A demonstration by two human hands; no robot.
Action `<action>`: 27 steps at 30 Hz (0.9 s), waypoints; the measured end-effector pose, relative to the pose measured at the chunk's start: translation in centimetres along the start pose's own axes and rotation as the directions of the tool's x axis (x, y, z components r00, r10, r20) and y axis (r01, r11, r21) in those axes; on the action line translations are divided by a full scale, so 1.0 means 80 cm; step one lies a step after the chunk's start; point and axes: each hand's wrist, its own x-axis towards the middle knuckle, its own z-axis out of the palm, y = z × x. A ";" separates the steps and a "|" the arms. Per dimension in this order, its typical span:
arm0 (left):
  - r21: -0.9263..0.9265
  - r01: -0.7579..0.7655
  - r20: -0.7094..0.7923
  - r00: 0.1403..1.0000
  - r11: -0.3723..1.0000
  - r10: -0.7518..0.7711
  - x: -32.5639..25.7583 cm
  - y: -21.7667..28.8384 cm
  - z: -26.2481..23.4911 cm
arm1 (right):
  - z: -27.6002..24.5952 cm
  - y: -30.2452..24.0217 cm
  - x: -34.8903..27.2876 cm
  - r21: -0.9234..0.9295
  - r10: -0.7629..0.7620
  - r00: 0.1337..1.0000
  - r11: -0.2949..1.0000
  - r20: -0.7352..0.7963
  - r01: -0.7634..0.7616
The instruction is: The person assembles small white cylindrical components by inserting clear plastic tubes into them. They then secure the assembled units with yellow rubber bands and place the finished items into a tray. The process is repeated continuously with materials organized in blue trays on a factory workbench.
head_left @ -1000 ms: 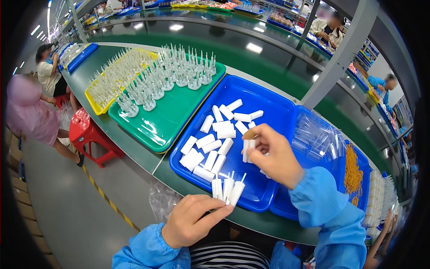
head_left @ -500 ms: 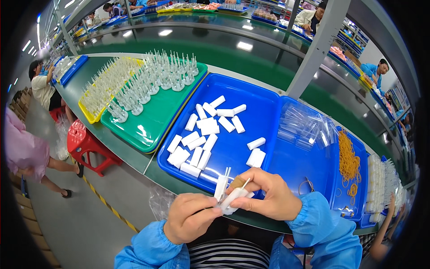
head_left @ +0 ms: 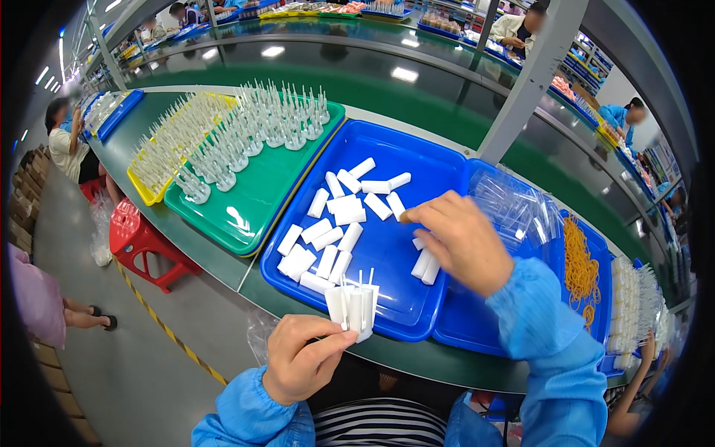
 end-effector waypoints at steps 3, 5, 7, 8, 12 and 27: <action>-0.010 0.012 0.030 0.999 1.000 -0.011 -0.004 -0.004 0.000 | -0.004 0.019 0.001 -0.298 -0.047 0.950 0.944 0.309 0.144; -0.017 0.012 0.064 0.998 1.000 -0.011 -0.001 -0.004 0.001 | 0.003 0.016 0.003 -0.330 -0.064 0.933 0.925 0.355 0.189; -0.028 0.011 0.087 0.996 1.000 -0.008 0.002 -0.003 0.004 | 0.013 0.013 0.007 -0.364 -0.100 0.934 0.902 0.344 0.231; -0.039 0.012 0.095 0.995 0.999 -0.009 0.002 -0.003 0.007 | 0.019 0.014 0.010 -0.365 -0.086 0.937 0.906 0.338 0.215; -0.106 0.005 0.087 0.996 0.994 0.005 0.001 -0.005 0.016 | 0.028 0.015 0.016 -0.098 0.062 0.982 0.994 0.178 -0.045; -0.112 -0.106 0.337 0.931 0.988 0.138 0.018 0.036 0.005 | -0.011 -0.062 -0.044 0.947 0.356 0.900 0.098 0.253 -0.305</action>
